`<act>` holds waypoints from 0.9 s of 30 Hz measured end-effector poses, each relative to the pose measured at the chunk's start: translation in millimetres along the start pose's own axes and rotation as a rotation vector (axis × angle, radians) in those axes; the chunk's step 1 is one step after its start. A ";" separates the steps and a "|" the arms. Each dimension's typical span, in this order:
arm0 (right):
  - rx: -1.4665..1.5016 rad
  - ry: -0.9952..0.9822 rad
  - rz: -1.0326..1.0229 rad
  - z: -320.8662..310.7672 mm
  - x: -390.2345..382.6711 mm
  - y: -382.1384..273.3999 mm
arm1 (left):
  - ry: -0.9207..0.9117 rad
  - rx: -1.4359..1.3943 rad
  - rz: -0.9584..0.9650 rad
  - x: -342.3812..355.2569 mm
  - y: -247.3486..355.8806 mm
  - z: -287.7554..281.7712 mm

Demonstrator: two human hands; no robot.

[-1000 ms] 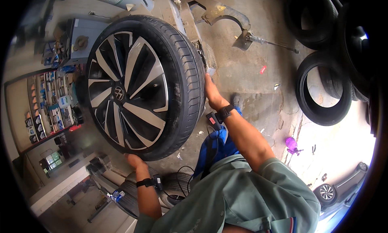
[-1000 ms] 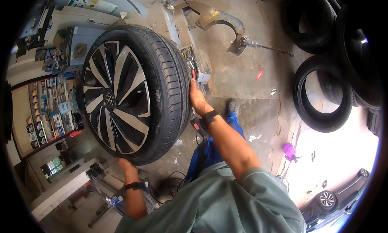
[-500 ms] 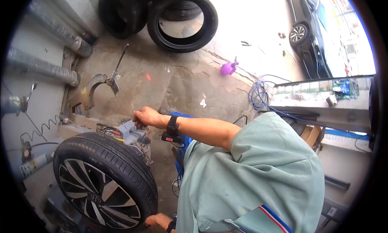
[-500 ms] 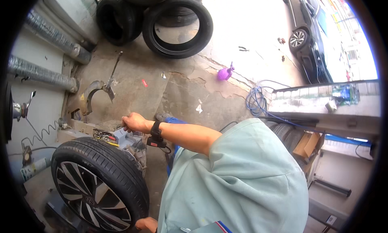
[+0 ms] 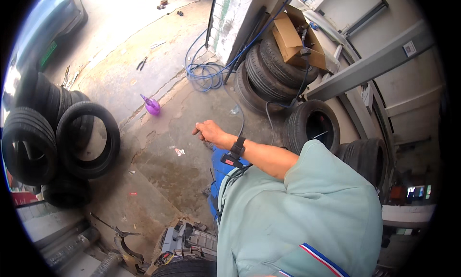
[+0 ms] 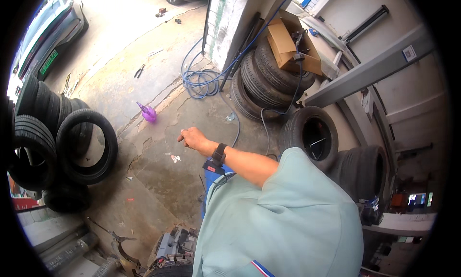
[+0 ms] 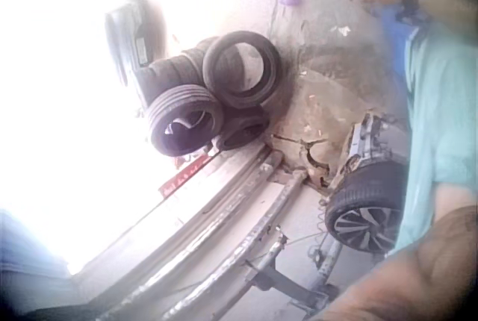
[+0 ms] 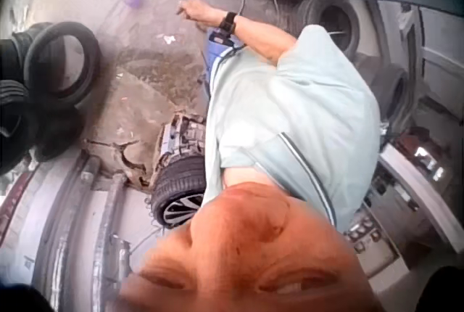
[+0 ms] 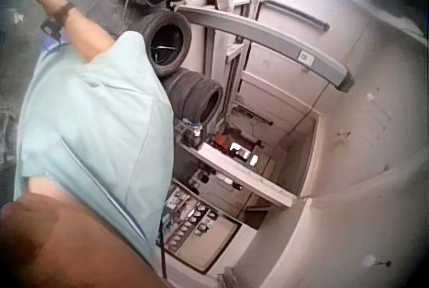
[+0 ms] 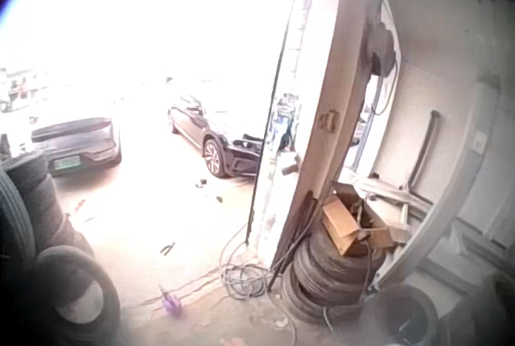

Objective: The person mounts a tire onto a wheel using a tire changer machine and then inflates the tire with an air compressor.

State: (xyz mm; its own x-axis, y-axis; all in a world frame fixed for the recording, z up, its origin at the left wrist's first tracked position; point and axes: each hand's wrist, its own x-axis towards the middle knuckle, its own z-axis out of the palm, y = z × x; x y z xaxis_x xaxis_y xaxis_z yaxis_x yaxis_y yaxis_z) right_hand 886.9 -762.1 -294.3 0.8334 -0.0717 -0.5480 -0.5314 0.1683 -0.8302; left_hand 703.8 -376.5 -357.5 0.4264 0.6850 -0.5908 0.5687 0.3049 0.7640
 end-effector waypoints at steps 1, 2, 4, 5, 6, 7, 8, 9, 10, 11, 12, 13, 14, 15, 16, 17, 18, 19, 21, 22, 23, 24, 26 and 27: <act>0.061 0.051 0.001 -33.6 3.5 -8.2 | -0.066 0.030 0.006 -2.5 8.3 28.3; 0.088 0.093 -0.022 -66.6 6.7 -16.4 | -0.117 0.057 0.009 -5.8 16.6 58.0; 0.157 0.272 0.034 -132.7 13.2 -27.0 | -0.208 0.118 0.020 -13.7 29.8 114.8; 0.160 0.317 0.009 -168.7 19.8 -29.9 | -0.245 0.143 0.022 -18.7 35.7 141.4; 0.142 0.402 -0.046 -205.3 25.7 -33.9 | -0.272 0.167 0.018 -24.5 39.1 168.5; 0.119 0.486 -0.098 -242.9 31.5 -37.8 | -0.293 0.189 0.005 -27.8 42.6 192.7; 0.081 0.591 -0.191 -286.0 39.0 -45.3 | -0.300 0.210 0.003 -33.1 46.3 214.1; 0.001 0.713 -0.198 -337.5 39.7 -56.6 | -0.304 0.234 -0.011 -38.4 47.4 235.3; -0.156 0.840 -0.226 -398.4 43.7 -61.5 | -0.306 0.257 -0.017 -43.1 51.7 255.9; -0.140 1.091 -0.294 -443.6 51.0 -81.9 | -0.296 0.275 -0.018 -46.7 54.8 272.1; -0.221 1.251 -0.408 -519.2 63.1 -73.2 | -0.301 0.296 -0.030 -50.5 57.1 289.5; -0.297 1.406 -0.445 -576.8 73.0 -80.8 | -0.289 0.309 -0.035 -54.1 61.4 302.2; -0.380 1.476 -0.227 -599.3 76.4 -114.9 | -0.257 0.317 -0.038 -55.1 65.1 307.9; -0.441 1.598 -0.164 -647.7 84.1 -118.0 | -0.263 0.332 -0.054 -58.8 69.2 319.8; -0.532 1.551 -0.004 -699.4 90.9 -118.1 | -0.262 0.340 -0.072 -60.8 71.7 328.5; -0.363 1.423 0.044 -718.9 105.1 -124.8 | -0.240 0.338 -0.080 -63.3 75.4 331.7; -0.194 1.289 0.088 -730.8 119.7 -134.5 | -0.223 0.334 -0.083 -66.5 79.0 332.2; -0.156 1.359 0.024 -732.4 123.9 -139.4 | -0.218 0.329 -0.090 -68.0 81.2 338.1; 0.250 1.188 -0.062 -756.7 161.4 -132.4 | -0.187 0.312 -0.094 -74.0 88.5 336.5; 0.368 1.186 -0.090 -758.9 161.5 -136.8 | -0.186 0.306 -0.102 -76.1 91.2 338.5; 0.239 1.237 -0.044 -779.9 169.5 -128.7 | -0.188 0.302 -0.110 -76.5 91.8 342.6; 0.247 1.222 -0.044 -781.8 175.8 -132.0 | -0.174 0.291 -0.111 -77.7 94.1 337.6; 0.426 1.320 0.084 -778.5 174.1 -144.9 | -0.144 0.271 -0.113 -83.2 97.9 324.7; 0.449 1.289 -0.078 -777.0 168.0 -140.5 | -0.137 0.268 -0.117 -84.9 99.2 319.6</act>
State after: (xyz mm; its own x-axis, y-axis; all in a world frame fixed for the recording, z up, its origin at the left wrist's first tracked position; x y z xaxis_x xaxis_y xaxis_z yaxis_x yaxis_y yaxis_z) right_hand 983.7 -1561.6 -349.1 -0.0034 -0.9110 -0.4124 -0.1898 0.4055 -0.8942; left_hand 948.8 -615.9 -314.5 0.4279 0.5542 -0.7140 0.7767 0.1784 0.6040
